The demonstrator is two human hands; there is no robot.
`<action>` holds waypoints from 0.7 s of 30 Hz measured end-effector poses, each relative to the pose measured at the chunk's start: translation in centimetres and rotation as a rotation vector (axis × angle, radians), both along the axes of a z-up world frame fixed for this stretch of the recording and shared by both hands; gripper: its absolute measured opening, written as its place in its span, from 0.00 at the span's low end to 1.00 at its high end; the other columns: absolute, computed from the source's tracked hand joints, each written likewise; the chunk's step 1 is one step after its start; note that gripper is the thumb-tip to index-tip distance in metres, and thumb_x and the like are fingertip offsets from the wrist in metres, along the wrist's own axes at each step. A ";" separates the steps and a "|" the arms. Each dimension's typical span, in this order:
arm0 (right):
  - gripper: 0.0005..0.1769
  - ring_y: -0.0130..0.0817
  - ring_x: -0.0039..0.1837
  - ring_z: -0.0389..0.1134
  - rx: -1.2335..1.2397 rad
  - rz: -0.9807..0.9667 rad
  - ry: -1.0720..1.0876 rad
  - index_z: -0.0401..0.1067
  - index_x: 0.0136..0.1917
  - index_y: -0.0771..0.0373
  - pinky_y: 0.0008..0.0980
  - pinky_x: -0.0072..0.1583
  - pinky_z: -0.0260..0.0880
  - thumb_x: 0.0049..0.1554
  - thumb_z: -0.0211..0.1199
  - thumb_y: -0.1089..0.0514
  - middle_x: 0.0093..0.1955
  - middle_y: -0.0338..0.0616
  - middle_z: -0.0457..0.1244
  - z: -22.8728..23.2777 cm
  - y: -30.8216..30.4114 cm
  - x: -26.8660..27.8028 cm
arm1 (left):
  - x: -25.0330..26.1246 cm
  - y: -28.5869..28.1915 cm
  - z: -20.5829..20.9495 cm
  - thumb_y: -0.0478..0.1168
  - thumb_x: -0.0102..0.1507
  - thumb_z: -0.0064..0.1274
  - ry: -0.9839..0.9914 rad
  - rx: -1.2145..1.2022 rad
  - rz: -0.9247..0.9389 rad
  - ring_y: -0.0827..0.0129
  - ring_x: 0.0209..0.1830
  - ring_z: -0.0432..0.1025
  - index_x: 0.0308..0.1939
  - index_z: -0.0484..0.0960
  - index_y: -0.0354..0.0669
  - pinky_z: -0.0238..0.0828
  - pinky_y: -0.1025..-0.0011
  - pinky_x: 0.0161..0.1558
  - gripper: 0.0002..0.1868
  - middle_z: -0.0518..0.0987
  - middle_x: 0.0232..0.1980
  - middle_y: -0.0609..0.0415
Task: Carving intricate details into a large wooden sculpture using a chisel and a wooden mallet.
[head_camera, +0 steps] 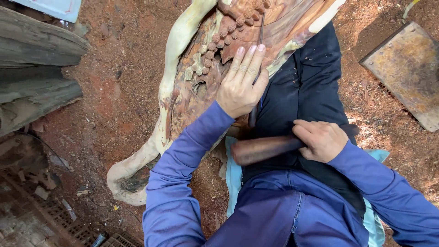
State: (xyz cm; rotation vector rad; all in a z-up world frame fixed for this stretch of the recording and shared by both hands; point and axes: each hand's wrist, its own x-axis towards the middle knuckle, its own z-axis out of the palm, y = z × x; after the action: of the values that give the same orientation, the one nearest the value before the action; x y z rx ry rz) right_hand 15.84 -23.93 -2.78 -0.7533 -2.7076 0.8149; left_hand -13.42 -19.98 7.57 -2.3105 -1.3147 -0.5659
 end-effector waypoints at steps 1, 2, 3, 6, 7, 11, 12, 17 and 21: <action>0.24 0.46 0.42 0.71 0.064 0.049 -0.052 0.64 0.48 0.56 0.48 0.41 0.71 0.36 0.59 0.52 0.64 0.39 0.66 0.1 0.2 0.2 | 0.2 0.0 0.2 0.30 0.75 0.43 -0.006 0.002 0.009 0.44 0.66 0.72 0.41 0.83 0.37 0.68 0.48 0.71 0.13 0.71 0.67 0.31; 0.24 0.46 0.42 0.71 0.064 0.050 -0.045 0.64 0.48 0.56 0.48 0.41 0.71 0.36 0.59 0.52 0.64 0.39 0.66 0.2 0.2 0.2 | 0.4 0.1 0.0 0.30 0.75 0.43 0.001 0.003 0.010 0.44 0.66 0.72 0.41 0.83 0.37 0.68 0.48 0.71 0.13 0.71 0.67 0.31; 0.23 0.48 0.44 0.71 0.014 -0.029 -0.009 0.64 0.48 0.56 0.47 0.41 0.70 0.37 0.61 0.54 0.62 0.39 0.67 0.3 0.3 0.1 | 0.6 0.2 -0.1 0.29 0.74 0.47 -0.008 0.024 0.022 0.45 0.66 0.73 0.40 0.84 0.37 0.68 0.47 0.71 0.11 0.72 0.66 0.31; 0.21 0.47 0.44 0.72 0.024 -0.077 0.099 0.68 0.46 0.55 0.45 0.41 0.73 0.38 0.66 0.54 0.54 0.38 0.69 0.5 0.4 -0.1 | 0.8 0.8 -0.9 0.31 0.73 0.44 -0.044 0.104 0.024 0.46 0.64 0.74 0.40 0.82 0.37 0.67 0.47 0.70 0.11 0.75 0.64 0.32; 0.20 0.45 0.43 0.74 0.085 -0.051 0.163 0.71 0.44 0.53 0.43 0.42 0.76 0.37 0.70 0.52 0.47 0.38 0.70 0.5 0.3 -0.1 | 0.8 1.1 -1.3 0.33 0.72 0.38 -0.081 0.160 0.011 0.45 0.63 0.75 0.41 0.79 0.36 0.65 0.46 0.70 0.13 0.76 0.63 0.32; 0.15 0.40 0.42 0.73 0.099 -0.149 0.104 0.69 0.45 0.50 0.37 0.42 0.75 0.44 0.67 0.48 0.47 0.32 0.68 -1.5 0.4 0.3 | 1.0 1.1 -1.2 0.34 0.72 0.38 -0.058 0.158 0.010 0.45 0.62 0.75 0.42 0.80 0.36 0.65 0.46 0.69 0.12 0.77 0.63 0.31; 0.17 0.40 0.43 0.74 0.056 -0.111 0.126 0.69 0.44 0.50 0.37 0.42 0.75 0.42 0.68 0.48 0.47 0.32 0.68 -1.2 0.4 0.3 | 1.1 1.2 -1.2 0.34 0.72 0.38 -0.068 0.160 0.016 0.45 0.62 0.75 0.42 0.80 0.37 0.65 0.46 0.70 0.13 0.77 0.63 0.31; 0.15 0.36 0.42 0.72 -0.032 -0.179 0.026 0.68 0.45 0.44 0.33 0.42 0.74 0.44 0.66 0.46 0.40 0.25 0.64 -2.1 -0.1 0.9 | 1.5 0.9 -2.1 0.36 0.72 0.36 -0.094 0.160 0.046 0.47 0.62 0.76 0.41 0.80 0.39 0.64 0.47 0.70 0.15 0.78 0.63 0.33; 0.18 0.36 0.43 0.73 -0.060 -0.115 0.029 0.69 0.46 0.44 0.35 0.42 0.75 0.41 0.68 0.46 0.40 0.26 0.66 -2.2 -0.2 1.2 | 1.5 1.1 -2.2 0.36 0.72 0.37 -0.093 0.172 0.051 0.47 0.61 0.76 0.41 0.80 0.39 0.65 0.48 0.70 0.14 0.78 0.62 0.33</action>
State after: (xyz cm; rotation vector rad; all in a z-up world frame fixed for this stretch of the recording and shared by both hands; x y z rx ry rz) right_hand 17.03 -24.13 -5.00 -0.8934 -2.5979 0.8759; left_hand -11.88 -18.84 5.33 -2.1286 -1.3088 -0.7470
